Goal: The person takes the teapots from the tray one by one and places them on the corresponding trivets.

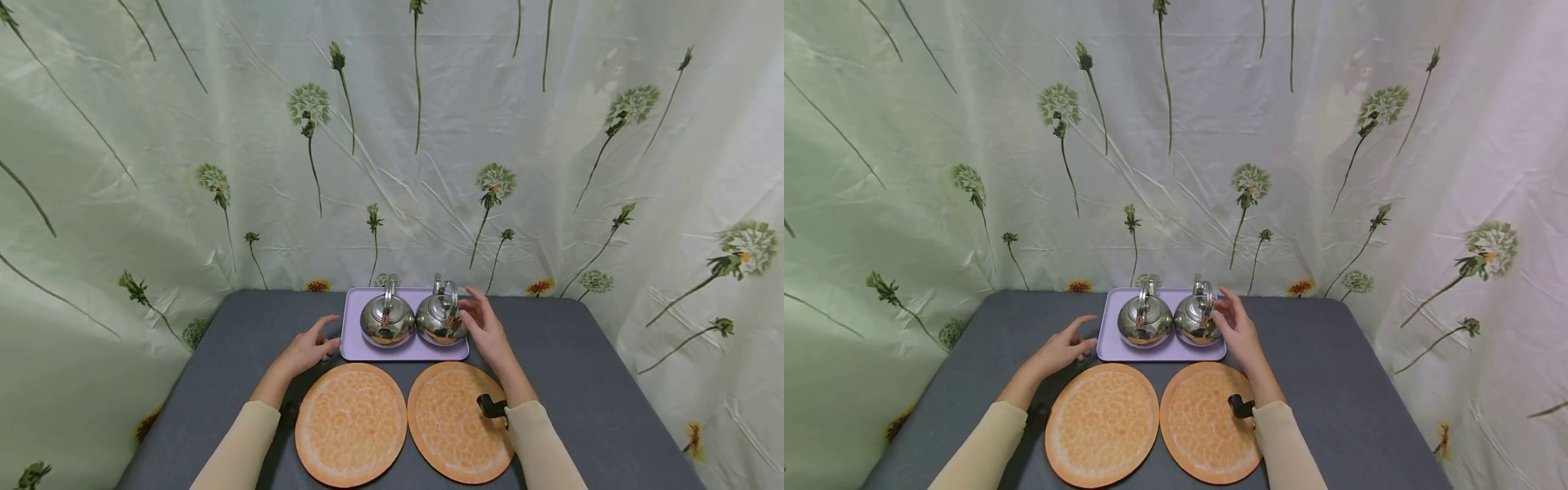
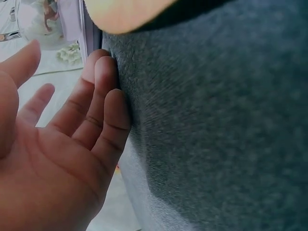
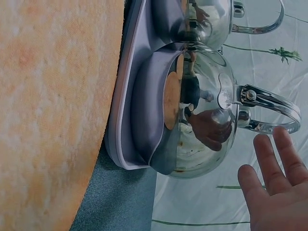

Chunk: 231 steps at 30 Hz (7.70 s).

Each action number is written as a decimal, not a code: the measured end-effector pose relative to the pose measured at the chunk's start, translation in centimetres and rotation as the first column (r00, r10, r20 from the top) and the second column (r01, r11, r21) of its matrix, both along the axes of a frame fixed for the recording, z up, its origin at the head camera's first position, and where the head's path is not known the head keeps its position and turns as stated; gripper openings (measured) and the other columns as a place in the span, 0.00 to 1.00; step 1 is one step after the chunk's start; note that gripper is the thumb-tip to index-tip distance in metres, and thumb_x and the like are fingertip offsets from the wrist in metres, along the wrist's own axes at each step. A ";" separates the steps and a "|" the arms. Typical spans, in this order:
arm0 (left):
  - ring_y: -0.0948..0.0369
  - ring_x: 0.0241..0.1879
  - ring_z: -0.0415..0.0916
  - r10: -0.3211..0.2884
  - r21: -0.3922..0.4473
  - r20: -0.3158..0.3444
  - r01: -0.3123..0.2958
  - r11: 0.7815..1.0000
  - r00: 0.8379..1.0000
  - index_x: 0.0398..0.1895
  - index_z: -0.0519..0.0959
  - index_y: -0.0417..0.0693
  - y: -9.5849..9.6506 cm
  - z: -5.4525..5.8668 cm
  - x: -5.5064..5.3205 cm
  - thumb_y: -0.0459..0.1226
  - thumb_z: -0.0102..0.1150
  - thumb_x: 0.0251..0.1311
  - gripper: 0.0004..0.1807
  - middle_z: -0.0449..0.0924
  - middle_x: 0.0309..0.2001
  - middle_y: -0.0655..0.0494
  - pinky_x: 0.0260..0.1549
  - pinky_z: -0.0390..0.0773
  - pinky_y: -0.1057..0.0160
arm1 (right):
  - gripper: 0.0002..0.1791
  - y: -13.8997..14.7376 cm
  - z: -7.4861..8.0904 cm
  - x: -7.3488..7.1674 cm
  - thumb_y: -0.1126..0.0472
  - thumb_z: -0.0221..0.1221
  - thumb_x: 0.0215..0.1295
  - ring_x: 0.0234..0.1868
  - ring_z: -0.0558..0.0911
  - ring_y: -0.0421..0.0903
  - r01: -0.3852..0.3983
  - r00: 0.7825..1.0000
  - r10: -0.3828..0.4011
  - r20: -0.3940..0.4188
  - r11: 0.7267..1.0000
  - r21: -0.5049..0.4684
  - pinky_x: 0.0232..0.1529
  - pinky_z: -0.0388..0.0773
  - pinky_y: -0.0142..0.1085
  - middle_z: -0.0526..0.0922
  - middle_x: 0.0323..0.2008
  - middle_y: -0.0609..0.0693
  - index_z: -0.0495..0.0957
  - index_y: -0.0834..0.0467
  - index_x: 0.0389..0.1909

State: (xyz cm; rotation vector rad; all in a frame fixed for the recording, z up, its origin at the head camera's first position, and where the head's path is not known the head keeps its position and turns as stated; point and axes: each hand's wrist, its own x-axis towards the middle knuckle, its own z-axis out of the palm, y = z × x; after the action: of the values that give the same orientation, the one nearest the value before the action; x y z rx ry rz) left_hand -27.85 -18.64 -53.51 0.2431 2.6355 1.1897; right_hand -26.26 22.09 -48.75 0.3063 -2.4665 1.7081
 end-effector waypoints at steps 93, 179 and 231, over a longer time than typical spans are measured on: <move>0.63 0.18 0.81 -0.120 0.238 0.315 0.045 0.970 0.941 0.66 0.68 0.61 -0.4 -1.7 -3.0 0.44 0.62 0.66 0.26 0.87 0.30 0.52 0.16 0.71 0.67 | 0.24 -1.5 0.5 -0.7 0.64 0.52 0.76 0.44 0.87 0.44 -0.062 0.994 0.087 0.065 0.947 -0.314 0.52 0.80 0.35 0.83 0.49 0.61 0.67 0.52 0.70; 0.58 0.21 0.84 -0.113 0.214 0.304 0.048 0.976 0.946 0.67 0.68 0.63 -0.5 -1.9 -3.3 0.45 0.62 0.66 0.27 0.88 0.33 0.52 0.14 0.65 0.66 | 0.26 -5.2 4.7 9.2 0.65 0.56 0.73 0.42 0.88 0.42 -0.182 0.983 0.164 -0.078 0.909 -0.374 0.46 0.82 0.35 0.88 0.45 0.45 0.65 0.66 0.69; 0.57 0.22 0.85 -0.112 0.215 0.296 0.048 0.975 0.949 0.68 0.68 0.61 -0.3 -1.9 -3.2 0.44 0.63 0.65 0.28 0.88 0.32 0.52 0.14 0.65 0.66 | 0.24 -10.5 2.6 11.5 0.71 0.53 0.72 0.46 0.88 0.41 -0.499 0.861 0.479 -0.169 0.735 -0.460 0.53 0.80 0.35 0.87 0.48 0.47 0.63 0.74 0.66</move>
State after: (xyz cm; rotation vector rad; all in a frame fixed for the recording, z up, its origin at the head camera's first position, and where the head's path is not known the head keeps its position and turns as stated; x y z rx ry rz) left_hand -31.06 -18.96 -55.41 0.1831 2.2189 1.3523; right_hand -14.76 11.54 -46.16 0.9850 -1.9117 2.4216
